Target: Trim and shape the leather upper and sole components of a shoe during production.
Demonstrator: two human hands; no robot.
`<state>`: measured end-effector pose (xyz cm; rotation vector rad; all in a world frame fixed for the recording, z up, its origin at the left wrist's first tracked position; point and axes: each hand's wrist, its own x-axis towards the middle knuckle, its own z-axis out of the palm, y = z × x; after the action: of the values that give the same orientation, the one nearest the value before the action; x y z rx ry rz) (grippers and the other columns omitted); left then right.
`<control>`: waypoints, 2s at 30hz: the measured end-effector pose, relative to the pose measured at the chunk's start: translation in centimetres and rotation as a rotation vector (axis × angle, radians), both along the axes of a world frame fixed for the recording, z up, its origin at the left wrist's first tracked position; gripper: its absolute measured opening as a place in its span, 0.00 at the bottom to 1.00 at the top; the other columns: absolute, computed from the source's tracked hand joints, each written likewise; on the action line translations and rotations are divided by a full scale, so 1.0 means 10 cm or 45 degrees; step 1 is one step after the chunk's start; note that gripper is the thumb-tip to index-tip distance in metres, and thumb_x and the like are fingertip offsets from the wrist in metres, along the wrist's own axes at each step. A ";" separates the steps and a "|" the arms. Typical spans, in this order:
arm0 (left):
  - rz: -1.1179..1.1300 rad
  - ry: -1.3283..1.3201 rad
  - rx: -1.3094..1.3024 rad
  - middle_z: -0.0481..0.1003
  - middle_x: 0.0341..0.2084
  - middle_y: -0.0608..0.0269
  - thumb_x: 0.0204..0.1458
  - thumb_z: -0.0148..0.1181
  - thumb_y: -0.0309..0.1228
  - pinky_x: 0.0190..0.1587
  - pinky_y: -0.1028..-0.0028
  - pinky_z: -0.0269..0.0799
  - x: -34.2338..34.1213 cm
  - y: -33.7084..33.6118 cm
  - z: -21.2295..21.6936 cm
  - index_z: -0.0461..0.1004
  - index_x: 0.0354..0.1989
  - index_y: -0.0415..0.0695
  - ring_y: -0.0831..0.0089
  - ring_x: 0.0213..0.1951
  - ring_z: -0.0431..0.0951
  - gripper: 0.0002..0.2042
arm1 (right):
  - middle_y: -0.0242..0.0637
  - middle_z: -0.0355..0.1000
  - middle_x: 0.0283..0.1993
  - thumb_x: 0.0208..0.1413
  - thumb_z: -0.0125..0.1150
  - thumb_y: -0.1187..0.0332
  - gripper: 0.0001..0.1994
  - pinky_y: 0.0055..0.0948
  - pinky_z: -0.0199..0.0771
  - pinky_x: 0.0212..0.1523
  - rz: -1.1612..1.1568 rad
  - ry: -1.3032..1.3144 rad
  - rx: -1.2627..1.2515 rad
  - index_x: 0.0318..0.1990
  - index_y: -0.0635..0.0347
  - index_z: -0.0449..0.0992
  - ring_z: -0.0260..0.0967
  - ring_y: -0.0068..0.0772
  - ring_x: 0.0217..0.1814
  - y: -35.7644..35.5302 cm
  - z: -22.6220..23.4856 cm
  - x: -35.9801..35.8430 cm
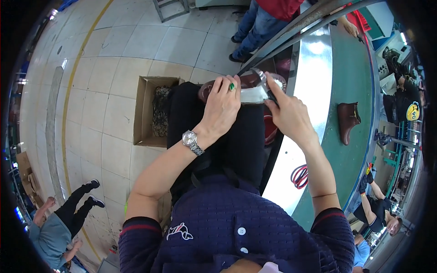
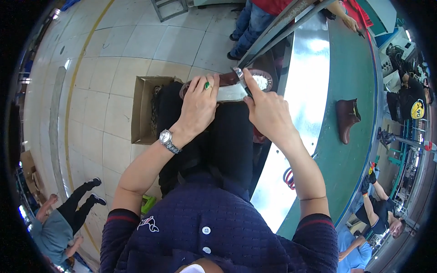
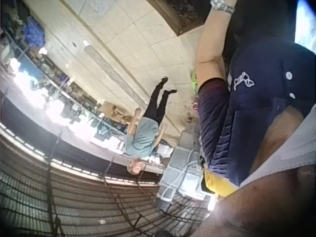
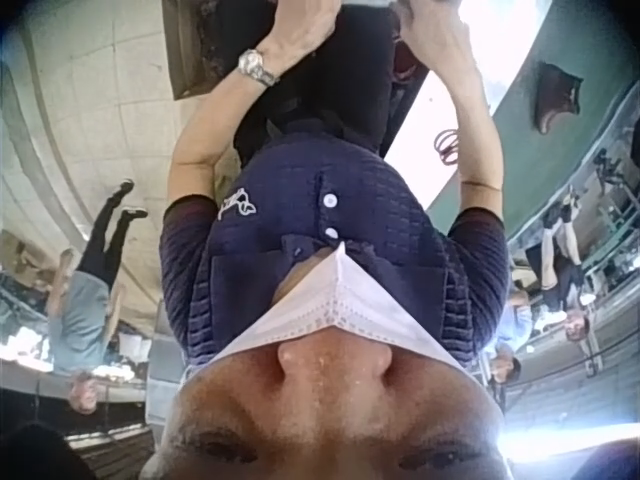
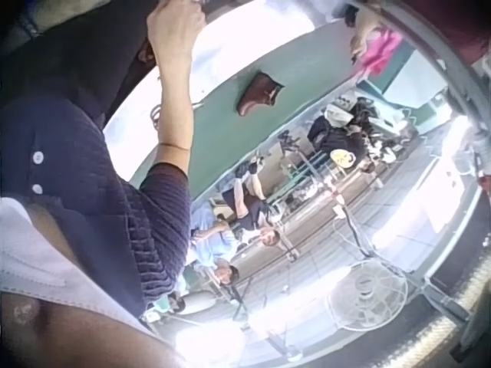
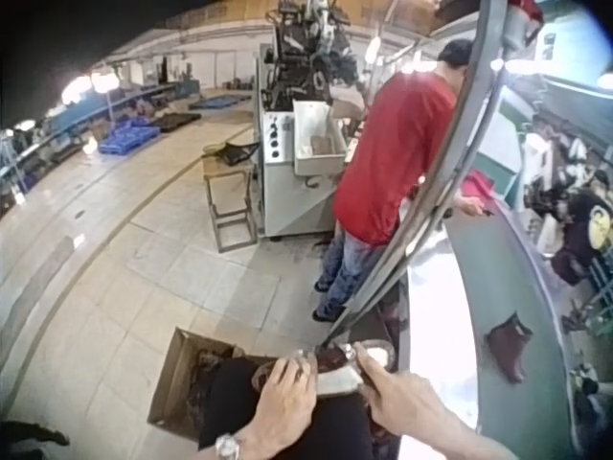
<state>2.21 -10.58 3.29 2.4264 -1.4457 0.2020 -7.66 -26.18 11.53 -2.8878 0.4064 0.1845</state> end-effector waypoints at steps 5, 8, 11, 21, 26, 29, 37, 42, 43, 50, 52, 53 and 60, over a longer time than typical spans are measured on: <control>-0.014 -0.225 0.096 0.65 0.55 0.39 0.48 0.57 0.30 0.65 0.59 0.56 -0.09 0.03 -0.05 0.60 0.59 0.25 0.49 0.60 0.62 0.31 | 0.50 0.73 0.21 0.56 0.56 0.72 0.37 0.41 0.73 0.24 -0.227 -0.609 0.228 0.72 0.48 0.45 0.74 0.49 0.22 0.29 -0.02 0.04; -0.032 -0.399 0.105 0.61 0.58 0.36 0.51 0.53 0.30 0.66 0.55 0.54 -0.07 0.03 -0.15 0.59 0.60 0.25 0.45 0.62 0.60 0.29 | 0.50 0.72 0.19 0.56 0.55 0.71 0.37 0.43 0.72 0.21 0.037 -0.038 -0.116 0.71 0.49 0.46 0.74 0.49 0.20 0.24 -0.24 0.06; -0.078 -0.330 0.061 0.60 0.59 0.35 0.53 0.50 0.29 0.65 0.54 0.56 -0.02 0.12 -0.16 0.58 0.60 0.24 0.44 0.62 0.60 0.28 | 0.51 0.72 0.18 0.55 0.56 0.70 0.37 0.43 0.73 0.22 0.041 -0.098 -0.020 0.71 0.50 0.47 0.74 0.50 0.21 0.25 0.08 0.15; 0.241 -0.047 -0.050 0.64 0.55 0.44 0.37 0.70 0.27 0.62 0.57 0.61 0.00 0.24 0.13 0.63 0.57 0.30 0.46 0.58 0.64 0.35 | 0.51 0.72 0.19 0.55 0.54 0.72 0.36 0.46 0.73 0.23 0.026 -0.137 0.058 0.71 0.52 0.46 0.73 0.53 0.20 0.37 0.04 0.13; 0.046 0.110 -0.101 0.65 0.54 0.37 0.46 0.54 0.21 0.60 0.60 0.64 0.03 0.28 0.04 0.65 0.55 0.25 0.46 0.55 0.66 0.25 | 0.51 0.72 0.19 0.56 0.54 0.71 0.36 0.49 0.73 0.26 -0.082 -0.075 0.115 0.70 0.52 0.46 0.73 0.54 0.22 0.51 -0.29 0.12; 0.037 0.168 -0.189 0.66 0.54 0.37 0.44 0.59 0.22 0.60 0.59 0.64 0.03 0.38 0.00 0.63 0.56 0.25 0.47 0.56 0.66 0.28 | 0.51 0.72 0.19 0.56 0.54 0.71 0.36 0.47 0.73 0.25 0.117 -0.011 0.040 0.71 0.53 0.44 0.73 0.53 0.22 0.39 -0.08 0.19; 0.012 0.502 -0.340 0.68 0.55 0.46 0.37 0.69 0.21 0.57 0.62 0.67 0.16 0.43 0.00 0.56 0.63 0.38 0.52 0.60 0.66 0.40 | 0.56 0.73 0.24 0.55 0.55 0.68 0.33 0.52 0.73 0.33 0.000 0.000 0.207 0.68 0.52 0.51 0.74 0.60 0.28 0.45 -0.18 0.20; -0.145 0.472 -0.380 0.61 0.62 0.43 0.36 0.72 0.24 0.62 0.64 0.63 0.25 0.61 0.08 0.41 0.71 0.44 0.53 0.61 0.64 0.53 | 0.56 0.75 0.30 0.58 0.53 0.67 0.26 0.50 0.75 0.39 0.015 -0.360 0.202 0.65 0.53 0.58 0.74 0.62 0.33 0.08 0.00 -0.04; -0.128 0.474 -0.377 0.61 0.62 0.43 0.36 0.72 0.24 0.62 0.64 0.63 0.14 0.68 0.07 0.41 0.71 0.44 0.53 0.61 0.64 0.53 | 0.56 0.76 0.33 0.59 0.53 0.67 0.26 0.49 0.75 0.39 -0.187 -0.155 0.246 0.65 0.55 0.58 0.75 0.62 0.32 0.06 -0.02 -0.09; 0.544 1.048 -0.628 0.72 0.44 0.47 0.49 0.67 0.47 0.45 0.67 0.72 -0.60 1.13 -0.05 0.66 0.54 0.33 0.55 0.43 0.76 0.33 | 0.45 0.75 0.30 0.60 0.55 0.69 0.29 0.34 0.75 0.34 -0.222 0.356 1.016 0.68 0.55 0.54 0.76 0.37 0.25 0.62 0.09 -0.50; 0.693 1.096 -0.716 0.76 0.33 0.50 0.57 0.58 0.41 0.40 0.65 0.72 -0.50 1.22 -0.06 0.72 0.47 0.33 0.55 0.37 0.77 0.21 | 0.47 0.74 0.29 0.60 0.56 0.68 0.30 0.35 0.75 0.34 -0.105 0.360 0.971 0.68 0.54 0.54 0.76 0.41 0.26 0.69 0.10 -0.42; 0.717 1.091 -0.765 0.76 0.31 0.50 0.59 0.55 0.39 0.38 0.64 0.72 -0.45 1.25 -0.08 0.74 0.45 0.32 0.54 0.34 0.77 0.18 | 0.48 0.74 0.28 0.60 0.56 0.67 0.30 0.36 0.74 0.35 0.004 0.345 0.926 0.68 0.54 0.54 0.76 0.44 0.28 0.72 0.11 -0.36; 0.628 1.163 -0.731 0.76 0.29 0.45 0.61 0.50 0.32 0.32 0.61 0.72 -0.64 1.25 -0.09 0.72 0.50 0.32 0.52 0.30 0.77 0.16 | 0.57 0.74 0.36 0.60 0.53 0.72 0.32 0.47 0.73 0.40 0.392 0.606 0.689 0.70 0.51 0.48 0.75 0.56 0.34 0.93 0.39 0.10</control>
<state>-4.21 1.90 2.34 1.9061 -0.3207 -0.3156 -6.63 -16.87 15.45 -2.3279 -0.0285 0.8912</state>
